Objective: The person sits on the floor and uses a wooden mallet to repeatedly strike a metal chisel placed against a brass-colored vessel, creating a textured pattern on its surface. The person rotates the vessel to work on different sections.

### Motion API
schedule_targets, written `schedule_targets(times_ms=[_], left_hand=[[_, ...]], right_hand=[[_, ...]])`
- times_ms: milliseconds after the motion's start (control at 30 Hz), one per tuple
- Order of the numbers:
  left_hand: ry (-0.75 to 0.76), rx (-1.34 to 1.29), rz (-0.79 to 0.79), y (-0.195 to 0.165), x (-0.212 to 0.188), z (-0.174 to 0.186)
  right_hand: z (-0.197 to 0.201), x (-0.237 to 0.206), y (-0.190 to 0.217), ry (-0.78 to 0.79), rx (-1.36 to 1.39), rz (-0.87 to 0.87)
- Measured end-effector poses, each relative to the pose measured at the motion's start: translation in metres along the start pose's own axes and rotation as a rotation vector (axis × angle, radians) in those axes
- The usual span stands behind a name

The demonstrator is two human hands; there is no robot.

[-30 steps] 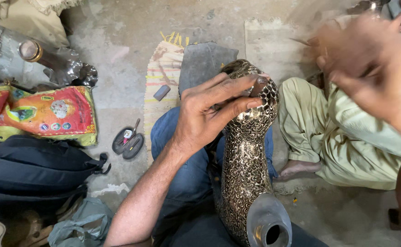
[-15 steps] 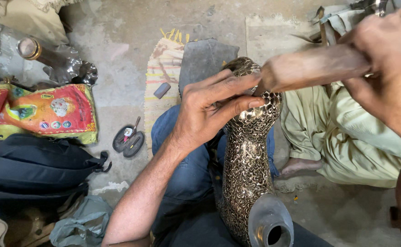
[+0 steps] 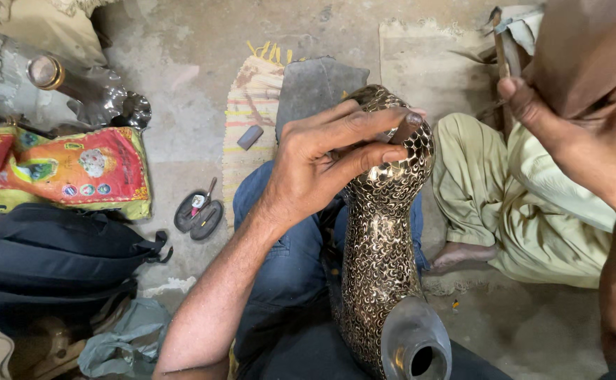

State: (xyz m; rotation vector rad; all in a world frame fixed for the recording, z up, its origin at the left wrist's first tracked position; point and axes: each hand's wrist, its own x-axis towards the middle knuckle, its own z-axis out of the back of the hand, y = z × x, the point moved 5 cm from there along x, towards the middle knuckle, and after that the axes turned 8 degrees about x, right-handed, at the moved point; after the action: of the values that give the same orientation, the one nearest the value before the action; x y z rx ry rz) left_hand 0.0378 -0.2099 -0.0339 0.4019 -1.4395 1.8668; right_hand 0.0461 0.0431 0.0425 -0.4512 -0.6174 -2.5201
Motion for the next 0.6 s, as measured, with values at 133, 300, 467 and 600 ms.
schedule_targets(times_ms=[133, 300, 467, 600], left_hand=[[0.002, -0.011, 0.002, 0.000, 0.001, 0.000], [0.016, 0.034, 0.018, 0.001, 0.003, 0.000], [0.024, 0.068, 0.024, 0.005, 0.004, -0.001], [0.023, -0.002, -0.004, 0.006, 0.004, -0.003]], right_hand=[[0.000, 0.000, 0.008, -0.026, -0.051, 0.018], [-0.002, -0.002, 0.015, 0.011, -0.219, 0.043], [-0.002, -0.004, 0.022, 0.014, -0.229, 0.033], [-0.001, -0.006, 0.021, -0.012, -0.028, 0.002]])
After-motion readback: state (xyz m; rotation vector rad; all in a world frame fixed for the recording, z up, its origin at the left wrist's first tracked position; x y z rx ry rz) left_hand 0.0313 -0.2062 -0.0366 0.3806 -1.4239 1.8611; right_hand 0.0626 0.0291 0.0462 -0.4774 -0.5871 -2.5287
